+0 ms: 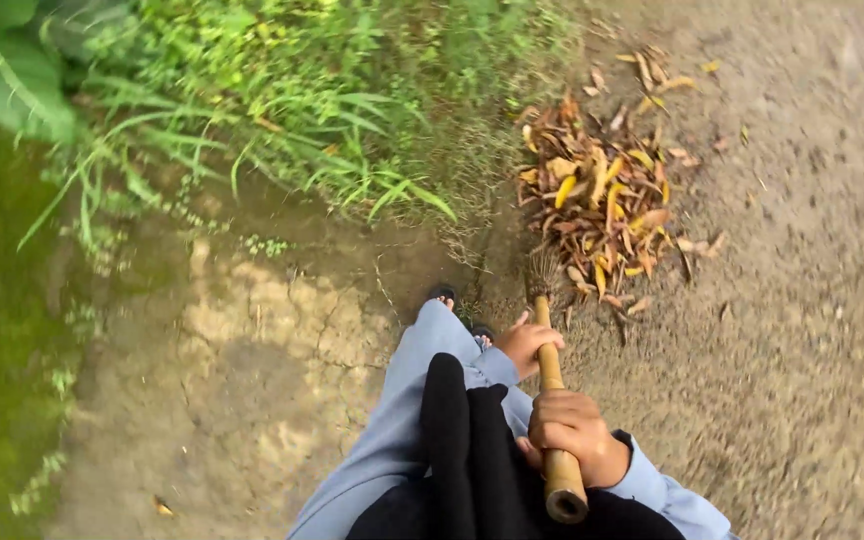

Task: Sweeping dry leaves from a mossy ground surface into a pile using a broom.

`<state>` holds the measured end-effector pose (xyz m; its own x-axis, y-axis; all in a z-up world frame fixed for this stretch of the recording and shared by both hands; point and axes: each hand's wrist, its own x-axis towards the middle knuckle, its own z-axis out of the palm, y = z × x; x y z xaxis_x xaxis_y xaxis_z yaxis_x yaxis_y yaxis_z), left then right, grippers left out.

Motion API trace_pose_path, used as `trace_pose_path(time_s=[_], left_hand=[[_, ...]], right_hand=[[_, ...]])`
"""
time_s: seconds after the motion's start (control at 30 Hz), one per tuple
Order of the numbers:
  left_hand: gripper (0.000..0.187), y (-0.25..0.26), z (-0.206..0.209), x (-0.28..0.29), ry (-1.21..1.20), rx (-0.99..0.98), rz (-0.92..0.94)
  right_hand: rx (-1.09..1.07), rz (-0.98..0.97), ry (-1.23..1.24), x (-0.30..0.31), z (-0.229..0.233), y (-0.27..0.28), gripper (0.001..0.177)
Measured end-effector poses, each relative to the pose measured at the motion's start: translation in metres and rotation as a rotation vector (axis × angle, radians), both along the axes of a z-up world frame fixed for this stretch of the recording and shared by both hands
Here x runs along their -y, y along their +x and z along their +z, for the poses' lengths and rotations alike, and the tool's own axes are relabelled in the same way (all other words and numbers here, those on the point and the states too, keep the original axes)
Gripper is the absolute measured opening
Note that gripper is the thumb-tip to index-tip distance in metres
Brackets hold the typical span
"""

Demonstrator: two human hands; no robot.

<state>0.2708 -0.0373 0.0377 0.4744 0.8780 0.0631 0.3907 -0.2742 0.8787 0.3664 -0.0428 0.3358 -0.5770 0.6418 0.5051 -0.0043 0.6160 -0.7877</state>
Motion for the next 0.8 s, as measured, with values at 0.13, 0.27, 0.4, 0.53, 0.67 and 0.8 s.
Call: trace_pose_path(time_s=[0.13, 0.27, 0.4, 0.53, 0.67, 0.8], left_hand=[[0.03, -0.017, 0.02, 0.035, -0.042, -0.002, 0.211], [0.018, -0.053, 0.019, 0.055, 0.02, -0.119, 0.334], [0.022, -0.092, 0.026, 0.069, -0.03, -0.143, 0.506], [0.02, -0.13, 0.014, 0.071, -0.062, -0.156, 0.747], [0.025, -0.173, 0.017, 0.062, -0.101, -0.089, 0.964], [0.025, -0.235, 0.027, 0.048, -0.084, -0.066, 0.975]], right_hand=[[-0.008, 0.223, -0.053, 0.0, 0.01, -0.008, 0.033], [-0.101, 0.443, -0.117, 0.002, 0.034, -0.029, 0.036], [-0.15, 0.572, -0.093, 0.0, 0.043, -0.052, 0.033], [-0.172, 0.749, -0.114, -0.008, 0.051, -0.08, 0.028], [-0.17, 0.757, -0.141, -0.02, 0.051, -0.117, 0.027], [-0.151, 0.767, -0.169, -0.029, 0.051, -0.167, 0.027]])
